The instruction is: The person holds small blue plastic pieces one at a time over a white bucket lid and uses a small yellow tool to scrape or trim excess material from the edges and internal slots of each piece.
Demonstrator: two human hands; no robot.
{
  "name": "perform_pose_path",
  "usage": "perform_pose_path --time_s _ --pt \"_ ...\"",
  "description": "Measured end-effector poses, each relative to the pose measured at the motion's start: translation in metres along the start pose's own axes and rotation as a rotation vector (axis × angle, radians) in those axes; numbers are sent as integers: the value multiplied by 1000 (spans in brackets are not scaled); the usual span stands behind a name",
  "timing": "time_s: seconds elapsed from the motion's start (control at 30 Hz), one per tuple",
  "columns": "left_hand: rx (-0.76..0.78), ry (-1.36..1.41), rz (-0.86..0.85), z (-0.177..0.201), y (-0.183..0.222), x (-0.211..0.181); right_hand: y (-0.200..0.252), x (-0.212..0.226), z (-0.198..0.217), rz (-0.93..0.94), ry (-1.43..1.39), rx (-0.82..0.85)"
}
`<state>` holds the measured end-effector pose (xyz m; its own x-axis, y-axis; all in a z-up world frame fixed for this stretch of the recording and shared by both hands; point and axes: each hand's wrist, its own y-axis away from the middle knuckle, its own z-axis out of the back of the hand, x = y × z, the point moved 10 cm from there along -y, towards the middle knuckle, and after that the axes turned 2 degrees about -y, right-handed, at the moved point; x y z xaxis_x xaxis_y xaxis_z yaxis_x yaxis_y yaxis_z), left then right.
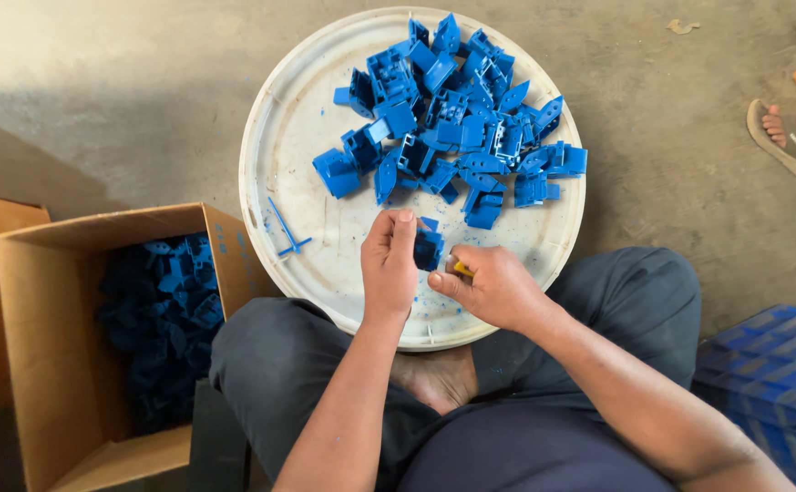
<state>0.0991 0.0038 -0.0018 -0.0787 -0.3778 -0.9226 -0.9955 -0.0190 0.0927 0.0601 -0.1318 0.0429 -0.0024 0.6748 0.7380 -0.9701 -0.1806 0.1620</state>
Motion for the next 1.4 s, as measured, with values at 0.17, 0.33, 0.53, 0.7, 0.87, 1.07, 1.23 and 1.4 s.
perform_pose_path --time_s 0.17,0.33,0.53,0.7,0.87,1.07,1.23,1.4 --pt "118 105 -37 -6 5 -1 -2 9 18 -45 48 -100" --pt "181 166 -56 -12 9 -7 -6 25 22 74 159 -145" --pt "186 151 -40 -15 11 -10 -9 18 18 53 219 -155" --pt "193 133 -62 -17 12 -13 -10 11 14 28 229 -123" --pt "197 52 -142 -18 13 -19 -8 9 9 30 237 -115" --pt "86 0 -108 -13 9 -15 -2 16 0 39 249 -87" --pt "-43 -24 -42 5 4 -3 11 9 7 -74 -36 -28" --pt "-59 120 23 6 0 9 17 34 25 157 -148 -83"
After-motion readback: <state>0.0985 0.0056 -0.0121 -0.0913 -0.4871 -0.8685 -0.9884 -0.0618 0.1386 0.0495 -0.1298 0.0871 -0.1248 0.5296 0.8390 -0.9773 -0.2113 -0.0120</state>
